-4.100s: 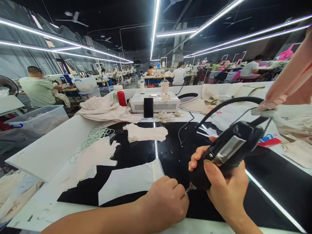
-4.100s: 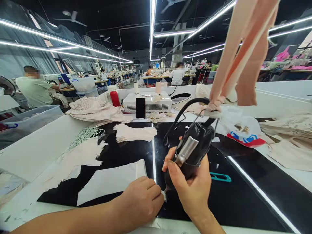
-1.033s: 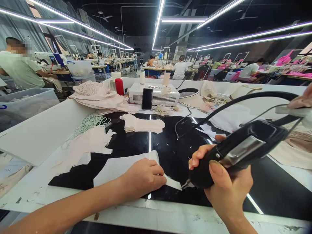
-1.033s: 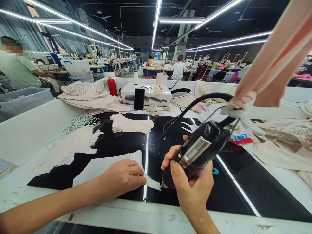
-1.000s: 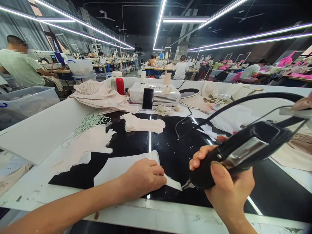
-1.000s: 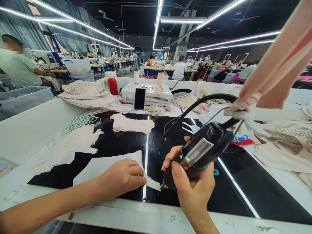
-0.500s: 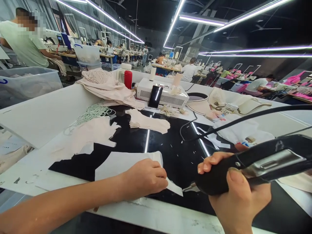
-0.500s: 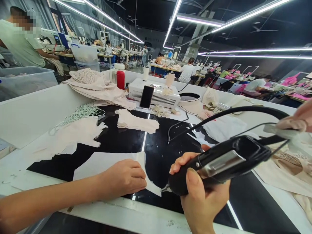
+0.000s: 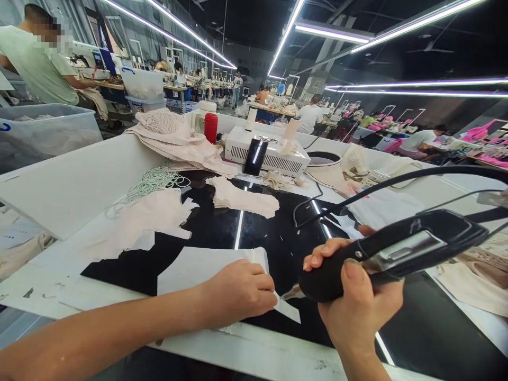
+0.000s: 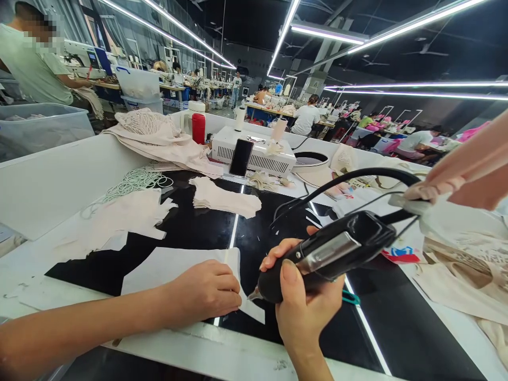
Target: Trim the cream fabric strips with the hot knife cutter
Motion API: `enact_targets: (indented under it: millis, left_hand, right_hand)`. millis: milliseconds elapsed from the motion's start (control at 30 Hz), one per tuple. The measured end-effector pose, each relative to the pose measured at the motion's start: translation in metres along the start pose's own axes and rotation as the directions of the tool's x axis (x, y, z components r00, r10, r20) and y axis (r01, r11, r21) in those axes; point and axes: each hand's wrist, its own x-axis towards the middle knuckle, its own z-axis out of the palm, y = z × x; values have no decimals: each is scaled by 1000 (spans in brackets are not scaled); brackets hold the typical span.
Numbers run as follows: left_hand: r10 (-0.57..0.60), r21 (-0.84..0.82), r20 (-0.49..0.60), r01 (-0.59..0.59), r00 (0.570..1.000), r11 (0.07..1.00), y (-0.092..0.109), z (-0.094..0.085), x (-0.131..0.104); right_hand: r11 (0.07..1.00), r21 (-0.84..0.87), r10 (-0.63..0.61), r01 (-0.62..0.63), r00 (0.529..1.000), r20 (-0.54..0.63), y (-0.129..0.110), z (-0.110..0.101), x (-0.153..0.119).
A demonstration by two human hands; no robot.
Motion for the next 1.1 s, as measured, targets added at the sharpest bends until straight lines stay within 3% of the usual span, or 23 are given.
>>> enact_targets:
  millis: [433,700,967,1100]
  left_hand:
    - [13,-15,-44,-14,999,1000,-1,-3,1]
    - [-1,-24,-7,1,1000,1000,0,-4,-1]
    - [5,-23,12,-4,1000,1000,-2,-2,-1]
    - [9,-36,6,-8,1000,999,-2,-5,-1]
  right_hand:
    - [1000,-14,10,-10,1000,7,0,0,0]
    - [1000,-3,13,-13,998,-65,-9,-11,1]
    - [999,-45,-7,4,998,-57,-9,-11,3]
    - [1000,28,14,-13,999,-37,-13,-10,-1]
